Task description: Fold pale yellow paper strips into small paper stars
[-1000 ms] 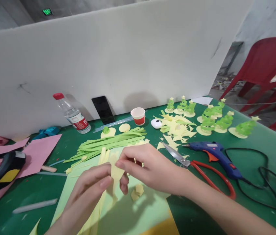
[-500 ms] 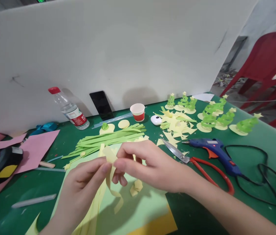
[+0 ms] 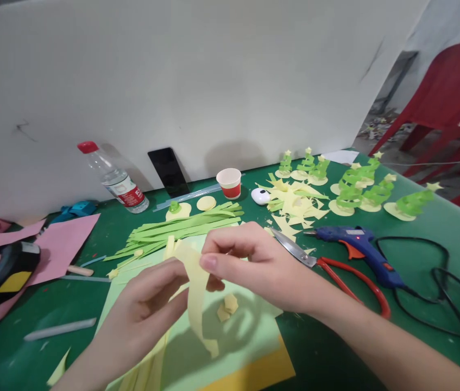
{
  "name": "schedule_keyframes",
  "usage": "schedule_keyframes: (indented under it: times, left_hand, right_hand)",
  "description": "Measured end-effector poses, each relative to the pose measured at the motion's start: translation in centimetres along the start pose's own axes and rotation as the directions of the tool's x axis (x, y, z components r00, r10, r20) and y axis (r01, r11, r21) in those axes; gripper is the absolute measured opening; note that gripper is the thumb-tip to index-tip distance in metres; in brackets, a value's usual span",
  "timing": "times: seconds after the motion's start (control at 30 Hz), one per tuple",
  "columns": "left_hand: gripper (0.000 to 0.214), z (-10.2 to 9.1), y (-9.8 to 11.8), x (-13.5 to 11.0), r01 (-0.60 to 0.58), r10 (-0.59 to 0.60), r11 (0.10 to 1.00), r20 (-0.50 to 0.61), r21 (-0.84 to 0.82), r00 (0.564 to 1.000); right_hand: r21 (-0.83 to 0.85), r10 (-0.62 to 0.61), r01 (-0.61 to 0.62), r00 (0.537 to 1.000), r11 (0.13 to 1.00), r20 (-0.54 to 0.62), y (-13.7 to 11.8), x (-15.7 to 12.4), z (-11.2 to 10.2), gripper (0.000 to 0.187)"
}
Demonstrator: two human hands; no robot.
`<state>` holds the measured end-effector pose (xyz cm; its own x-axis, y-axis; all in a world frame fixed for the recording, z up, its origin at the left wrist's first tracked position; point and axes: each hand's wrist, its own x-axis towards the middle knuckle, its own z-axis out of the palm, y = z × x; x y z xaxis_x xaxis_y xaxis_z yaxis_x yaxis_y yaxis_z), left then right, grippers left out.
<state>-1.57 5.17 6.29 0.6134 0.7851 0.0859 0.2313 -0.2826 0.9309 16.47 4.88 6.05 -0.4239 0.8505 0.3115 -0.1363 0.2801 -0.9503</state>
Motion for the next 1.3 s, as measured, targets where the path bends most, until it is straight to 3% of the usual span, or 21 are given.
schedule_keyframes:
  times: [0.07, 0.2, 0.37, 0.47, 0.6, 0.7, 0.97, 1.3]
  left_hand:
    - [0.004, 0.3, -0.2, 0.1, 0.044, -0.046, 0.999, -0.069, -0.023, 0.997]
    - [0.028, 0.4, -0.5, 0.2, 0.011, -0.028, 0.992, -0.134, -0.127, 0.991]
    - [0.011, 0.3, -0.6, 0.3, -0.013, -0.02, 0.99, -0.236, -0.14, 0.971]
    - [0.012, 0.1, -0.9, 0.2, -0.001, -0.035, 0.991, -0.27, -0.133, 0.962]
    - [0.014, 0.0, -1.3, 0.1, -0.064, -0.017, 0.968, -0.316, -0.244, 0.949]
    - [0.014, 0.0, -1.4, 0.2, -0.087, -0.014, 0.955, -0.336, -0.282, 0.942]
    - [0.018, 0.1, -1.8, 0.3, -0.105, 0.041, 0.977, -0.319, -0.187, 0.947]
    - [0.019, 0.5, -1.2, 0.5, -0.063, -0.05, 0.922, -0.28, -0.382, 0.959]
  right_hand:
    - [-0.135, -0.04, 0.038, 0.999, 0.99, -0.012, -0.3, 0.0, 0.0, 0.028]
    - [-0.279, -0.063, 0.06, 0.998, 0.958, -0.002, -0.4, 0.1, 0.0, 0.029]
    - [-0.284, -0.002, 0.019, 0.998, 0.959, 0.059, -0.3, 0.3, -0.1, 0.029]
    - [-0.26, 0.005, 0.009, 0.999, 0.966, 0.051, -0.2, 0.5, -0.1, 0.033]
    - [-0.32, -0.005, 0.017, 0.999, 0.947, 0.038, 0.0, 0.3, 0.3, 0.028]
    - [-0.395, 0.026, 0.001, 0.998, 0.919, 0.063, 0.2, 0.2, 0.8, 0.024]
    - [-0.413, 0.062, -0.029, 0.996, 0.91, 0.067, 0.7, 0.2, 1.3, 0.042]
    - [-0.304, 0.166, -0.134, 0.983, 0.943, 0.083, 0.4, 0.3, 1.2, 0.045]
